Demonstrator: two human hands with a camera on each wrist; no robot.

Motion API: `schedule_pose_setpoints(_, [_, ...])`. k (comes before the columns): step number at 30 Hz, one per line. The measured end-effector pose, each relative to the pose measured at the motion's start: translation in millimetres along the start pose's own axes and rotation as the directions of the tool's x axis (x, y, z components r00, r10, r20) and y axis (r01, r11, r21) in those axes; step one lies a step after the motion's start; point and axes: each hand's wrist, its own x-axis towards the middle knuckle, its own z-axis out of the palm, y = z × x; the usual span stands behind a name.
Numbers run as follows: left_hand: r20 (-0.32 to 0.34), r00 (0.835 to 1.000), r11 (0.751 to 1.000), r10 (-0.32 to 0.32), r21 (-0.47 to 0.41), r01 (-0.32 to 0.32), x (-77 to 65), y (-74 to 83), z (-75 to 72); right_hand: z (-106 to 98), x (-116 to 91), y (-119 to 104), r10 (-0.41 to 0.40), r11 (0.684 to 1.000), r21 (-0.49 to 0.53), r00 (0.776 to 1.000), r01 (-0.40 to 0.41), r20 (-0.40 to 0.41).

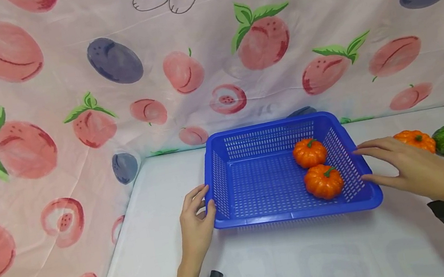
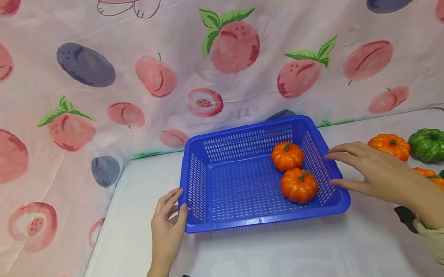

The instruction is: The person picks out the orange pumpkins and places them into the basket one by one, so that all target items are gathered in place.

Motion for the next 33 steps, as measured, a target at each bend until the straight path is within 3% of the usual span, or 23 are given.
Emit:
schedule_pose_setpoints(8, [0.001, 1.000, 1.000, 0.001, -0.010, -0.001, -0.1, 0.0, 0.0, -2.5, -8.1, 6.8, 0.070, 0.996, -0.049, 0.997, -0.070, 0.007])
schedule_pose_setpoints(14, [0.003, 1.000, 1.000, -0.003, -0.009, 0.003, 0.2, -0.3, -0.1, 0.2, -12.9, 16.4, 0.152, 0.987, -0.071, 0.986, -0.147, 0.075])
schedule_pose_setpoints(33, [0.002, 1.000, 1.000, -0.002, -0.009, 0.002, 0.0, 0.3, 0.0, 8.3, -33.8, 51.7, 0.229, 0.969, -0.117, 0.968, -0.218, 0.098])
